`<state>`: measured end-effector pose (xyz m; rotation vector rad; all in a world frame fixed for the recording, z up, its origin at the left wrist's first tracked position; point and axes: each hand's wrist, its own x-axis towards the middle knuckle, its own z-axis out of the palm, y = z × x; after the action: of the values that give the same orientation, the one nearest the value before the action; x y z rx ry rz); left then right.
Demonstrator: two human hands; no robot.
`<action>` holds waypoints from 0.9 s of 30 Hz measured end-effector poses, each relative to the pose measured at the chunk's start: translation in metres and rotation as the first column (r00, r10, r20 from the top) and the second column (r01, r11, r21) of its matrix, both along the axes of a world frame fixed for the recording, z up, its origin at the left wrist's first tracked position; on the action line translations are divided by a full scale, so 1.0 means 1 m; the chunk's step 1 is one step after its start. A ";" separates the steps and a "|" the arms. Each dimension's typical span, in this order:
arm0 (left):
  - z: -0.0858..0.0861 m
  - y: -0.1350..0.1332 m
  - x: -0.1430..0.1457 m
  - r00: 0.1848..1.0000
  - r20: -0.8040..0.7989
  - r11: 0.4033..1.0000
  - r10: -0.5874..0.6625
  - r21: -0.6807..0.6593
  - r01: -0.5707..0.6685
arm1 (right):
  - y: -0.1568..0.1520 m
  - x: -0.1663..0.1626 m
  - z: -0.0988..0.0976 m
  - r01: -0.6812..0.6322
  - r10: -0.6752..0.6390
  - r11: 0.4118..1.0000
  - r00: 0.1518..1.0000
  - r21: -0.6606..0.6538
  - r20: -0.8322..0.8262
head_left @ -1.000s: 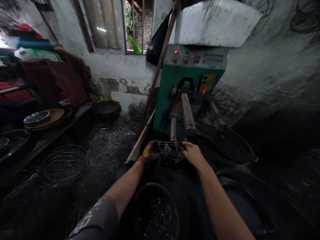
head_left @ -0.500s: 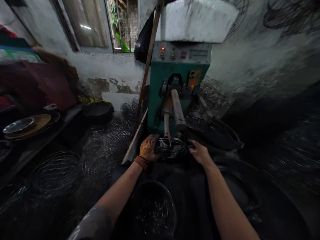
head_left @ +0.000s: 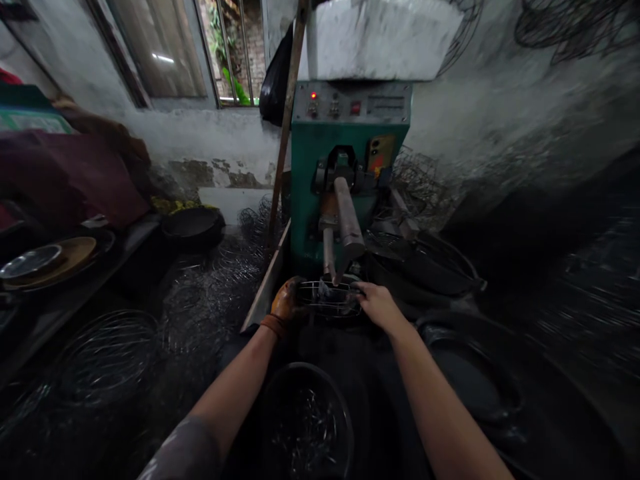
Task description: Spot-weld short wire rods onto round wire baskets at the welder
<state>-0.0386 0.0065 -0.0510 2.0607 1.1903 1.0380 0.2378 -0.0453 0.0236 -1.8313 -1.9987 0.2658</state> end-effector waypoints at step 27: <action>0.020 -0.009 0.008 0.999 -0.025 0.982 -0.019 0.187 0.024 | 0.002 0.028 0.014 0.148 -0.126 0.986 0.960 0.074 -0.249</action>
<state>-0.0310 -0.0020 -0.0305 2.2296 1.1157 1.1574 0.2655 -0.0430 0.0374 -1.7756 -1.6824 0.3348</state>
